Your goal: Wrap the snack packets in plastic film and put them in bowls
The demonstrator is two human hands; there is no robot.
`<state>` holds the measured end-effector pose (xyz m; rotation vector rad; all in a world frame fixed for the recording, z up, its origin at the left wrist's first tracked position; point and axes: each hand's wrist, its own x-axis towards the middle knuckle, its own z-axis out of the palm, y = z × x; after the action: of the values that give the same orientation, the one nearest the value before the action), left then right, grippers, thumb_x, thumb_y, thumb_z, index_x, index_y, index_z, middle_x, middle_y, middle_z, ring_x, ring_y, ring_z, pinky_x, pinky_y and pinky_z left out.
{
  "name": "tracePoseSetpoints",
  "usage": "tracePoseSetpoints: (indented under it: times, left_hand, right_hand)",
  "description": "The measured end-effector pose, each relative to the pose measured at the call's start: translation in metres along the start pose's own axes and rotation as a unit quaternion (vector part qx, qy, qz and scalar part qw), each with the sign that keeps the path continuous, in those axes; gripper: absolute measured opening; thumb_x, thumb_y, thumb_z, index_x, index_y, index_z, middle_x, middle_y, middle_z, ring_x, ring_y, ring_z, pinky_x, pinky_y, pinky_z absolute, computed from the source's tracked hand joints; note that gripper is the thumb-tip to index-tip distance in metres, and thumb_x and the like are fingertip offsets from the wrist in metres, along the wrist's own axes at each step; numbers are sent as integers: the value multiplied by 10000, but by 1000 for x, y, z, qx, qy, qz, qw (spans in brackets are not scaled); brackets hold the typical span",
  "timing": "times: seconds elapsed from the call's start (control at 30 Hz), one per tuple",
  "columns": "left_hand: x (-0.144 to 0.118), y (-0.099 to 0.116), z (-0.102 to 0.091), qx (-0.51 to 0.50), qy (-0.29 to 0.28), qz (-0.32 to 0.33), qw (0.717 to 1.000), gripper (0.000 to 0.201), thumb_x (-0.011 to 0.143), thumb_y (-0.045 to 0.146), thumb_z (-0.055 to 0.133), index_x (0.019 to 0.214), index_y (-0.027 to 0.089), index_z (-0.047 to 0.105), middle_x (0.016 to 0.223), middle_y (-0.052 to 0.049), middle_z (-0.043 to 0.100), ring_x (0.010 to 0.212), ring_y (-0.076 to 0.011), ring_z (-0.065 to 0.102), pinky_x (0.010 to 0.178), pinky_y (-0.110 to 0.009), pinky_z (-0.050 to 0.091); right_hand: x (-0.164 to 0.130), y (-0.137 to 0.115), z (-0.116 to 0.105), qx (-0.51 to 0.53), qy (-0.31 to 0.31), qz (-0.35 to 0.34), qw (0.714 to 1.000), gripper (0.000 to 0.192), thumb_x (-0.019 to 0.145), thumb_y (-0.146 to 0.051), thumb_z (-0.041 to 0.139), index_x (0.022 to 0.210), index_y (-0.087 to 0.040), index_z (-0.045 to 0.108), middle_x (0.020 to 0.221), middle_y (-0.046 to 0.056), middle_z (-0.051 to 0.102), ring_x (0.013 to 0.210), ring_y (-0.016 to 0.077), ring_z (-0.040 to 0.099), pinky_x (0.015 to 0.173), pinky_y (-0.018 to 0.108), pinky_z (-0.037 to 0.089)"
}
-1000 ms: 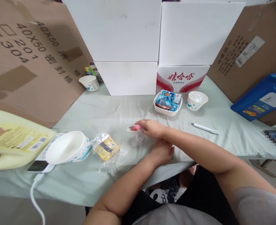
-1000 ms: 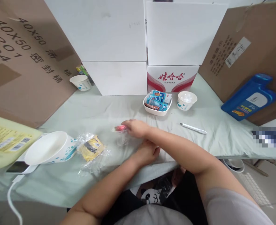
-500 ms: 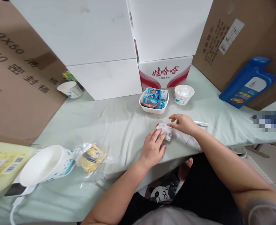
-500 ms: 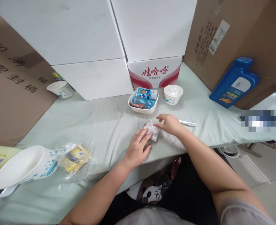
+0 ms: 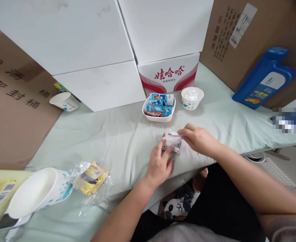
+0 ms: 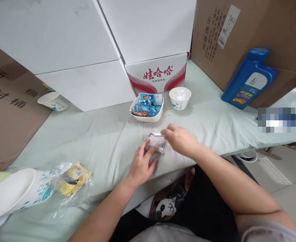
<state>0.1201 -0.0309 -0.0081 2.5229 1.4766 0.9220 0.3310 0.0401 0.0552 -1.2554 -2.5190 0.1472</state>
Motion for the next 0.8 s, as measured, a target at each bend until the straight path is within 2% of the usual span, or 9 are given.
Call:
tracePoseSetpoints:
  times: [0.07, 0.13, 0.3, 0.4, 0.53, 0.63, 0.67, 0.73, 0.8]
  left_hand:
    - [0, 0, 0, -12, 13, -21, 1000, 333, 878, 186, 541, 1210, 187, 516, 1408, -174, 380, 1259, -316, 479, 1007, -488, 464]
    - [-1, -1, 1, -19, 23, -38, 999, 295, 874, 177, 537, 1167, 177, 504, 1372, -174, 419, 1241, -307, 493, 1000, -488, 471]
    - [-1, -1, 2, -22, 18, -43, 999, 327, 862, 149, 540, 1183, 178, 489, 1358, -175, 429, 1245, -303, 494, 999, -488, 475]
    - [-1, -2, 2, -24, 18, -30, 999, 349, 881, 150, 523, 1225, 209, 502, 1446, -168, 335, 1271, -303, 479, 995, -482, 481]
    - [-1, -2, 2, -39, 19, -21, 999, 431, 890, 131, 506, 1303, 238, 447, 1517, -170, 260, 1302, -306, 462, 997, -493, 483]
    - [-2, -3, 3, -84, 53, -22, 995, 520, 890, 120, 497, 1376, 209, 337, 1486, -197, 350, 1356, -305, 414, 1020, -500, 464]
    - [-2, -3, 4, -101, 73, -32, 992, 538, 890, 118, 495, 1390, 197, 314, 1467, -201, 386, 1367, -300, 405, 1019, -487, 467]
    - [-4, -4, 5, -135, 102, -74, 983, 578, 888, 132, 510, 1416, 191, 282, 1444, -202, 430, 1356, -284, 427, 994, -435, 490]
    - [-5, -5, 5, -179, 102, -128, 970, 660, 875, 180, 567, 1450, 199, 243, 1427, -195, 461, 1307, -266, 487, 954, -388, 514]
  right_hand:
    - [1, -14, 0, -28, -40, -33, 998, 263, 924, -179, 445, 1083, -222, 650, 938, 73, 645, 712, 159, 603, 589, 258, 389]
    - [1, -8, -4, -38, -86, -21, 995, 252, 903, -167, 474, 1048, -228, 670, 901, 64, 653, 703, 162, 607, 576, 260, 376]
    - [-1, 58, -15, -39, -149, 92, 984, 228, 852, -174, 522, 998, -241, 684, 935, 55, 683, 820, 215, 641, 666, 297, 441]
    - [-3, 77, -9, -78, -123, 143, 979, 202, 838, -168, 526, 951, -187, 691, 911, 103, 682, 883, 278, 631, 749, 378, 477]
    - [1, 48, 7, 42, -16, 48, 998, 306, 884, -345, 572, 1140, -192, 637, 1114, 129, 654, 1054, 286, 595, 908, 435, 474]
    - [9, 15, 18, 126, -10, -28, 992, 536, 797, -405, 694, 1273, -204, 554, 1212, 131, 616, 1093, 286, 576, 917, 436, 479]
    - [12, 6, 20, 128, -11, -45, 991, 504, 788, -356, 704, 1246, -195, 570, 1190, 133, 625, 1071, 288, 577, 905, 437, 480]
    - [16, -7, 22, 121, 0, -72, 990, 286, 819, -214, 635, 1102, -176, 636, 1064, 124, 663, 989, 276, 582, 868, 423, 480]
    - [16, -15, 22, 142, 18, -98, 985, 181, 852, -122, 531, 974, -175, 655, 922, 102, 675, 908, 249, 585, 822, 390, 483]
